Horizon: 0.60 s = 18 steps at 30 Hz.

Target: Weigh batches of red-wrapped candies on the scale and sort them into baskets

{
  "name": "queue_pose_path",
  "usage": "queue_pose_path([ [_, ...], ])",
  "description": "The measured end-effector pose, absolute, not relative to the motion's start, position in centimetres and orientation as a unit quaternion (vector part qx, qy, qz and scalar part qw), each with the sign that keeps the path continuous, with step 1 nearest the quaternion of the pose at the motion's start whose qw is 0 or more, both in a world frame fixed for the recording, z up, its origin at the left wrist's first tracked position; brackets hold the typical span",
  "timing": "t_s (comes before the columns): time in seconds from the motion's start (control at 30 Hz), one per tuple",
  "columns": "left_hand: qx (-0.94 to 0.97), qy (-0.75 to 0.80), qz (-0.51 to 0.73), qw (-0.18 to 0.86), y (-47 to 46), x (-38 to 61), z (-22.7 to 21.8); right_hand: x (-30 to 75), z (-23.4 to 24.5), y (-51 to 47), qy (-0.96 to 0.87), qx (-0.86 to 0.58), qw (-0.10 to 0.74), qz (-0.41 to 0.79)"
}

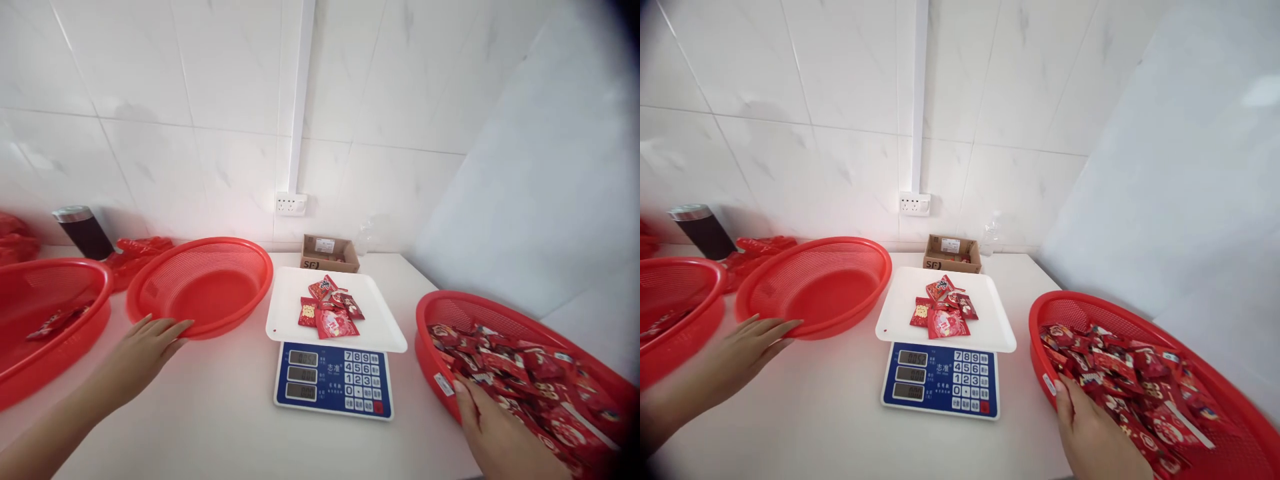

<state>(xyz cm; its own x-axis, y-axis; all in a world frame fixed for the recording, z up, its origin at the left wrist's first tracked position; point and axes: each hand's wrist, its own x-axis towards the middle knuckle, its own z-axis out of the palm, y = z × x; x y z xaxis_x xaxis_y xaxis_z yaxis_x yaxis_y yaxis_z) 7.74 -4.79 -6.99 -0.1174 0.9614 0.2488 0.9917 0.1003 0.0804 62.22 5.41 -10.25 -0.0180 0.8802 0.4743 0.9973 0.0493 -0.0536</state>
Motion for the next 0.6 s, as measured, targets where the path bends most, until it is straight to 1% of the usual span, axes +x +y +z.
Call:
queue_pose_path([
  [0.13,-0.646,-0.749,-0.142,0.039,-6.0,8.5,-6.4,61.9,-10.2,5.4,-0.683,-0.699,0.166,-0.134],
  [0.23,-0.661,-0.728,-0.180,0.021,-4.7,12.7,-5.3,61.3,-9.6,5.5,-0.658,-0.729,0.143,-0.118],
  [0.4,-0.779,-0.597,-0.185,-0.049,0.9,21.8,-3.8,59.6,-7.9,5.7,-0.641,-0.758,0.099,-0.065],
  [0.47,-0.795,-0.573,-0.189,-0.064,3.5,24.7,-3.5,59.3,-7.5,5.7,-0.638,-0.763,0.091,-0.053],
  [0.53,-0.797,-0.574,-0.176,-0.073,5.7,26.9,-3.5,59.4,-7.5,5.8,-0.633,-0.767,0.094,-0.038],
  [0.6,-0.784,-0.597,-0.154,-0.072,7.4,28.4,-3.5,59.7,-7.9,5.9,-0.645,-0.751,0.135,-0.040],
])
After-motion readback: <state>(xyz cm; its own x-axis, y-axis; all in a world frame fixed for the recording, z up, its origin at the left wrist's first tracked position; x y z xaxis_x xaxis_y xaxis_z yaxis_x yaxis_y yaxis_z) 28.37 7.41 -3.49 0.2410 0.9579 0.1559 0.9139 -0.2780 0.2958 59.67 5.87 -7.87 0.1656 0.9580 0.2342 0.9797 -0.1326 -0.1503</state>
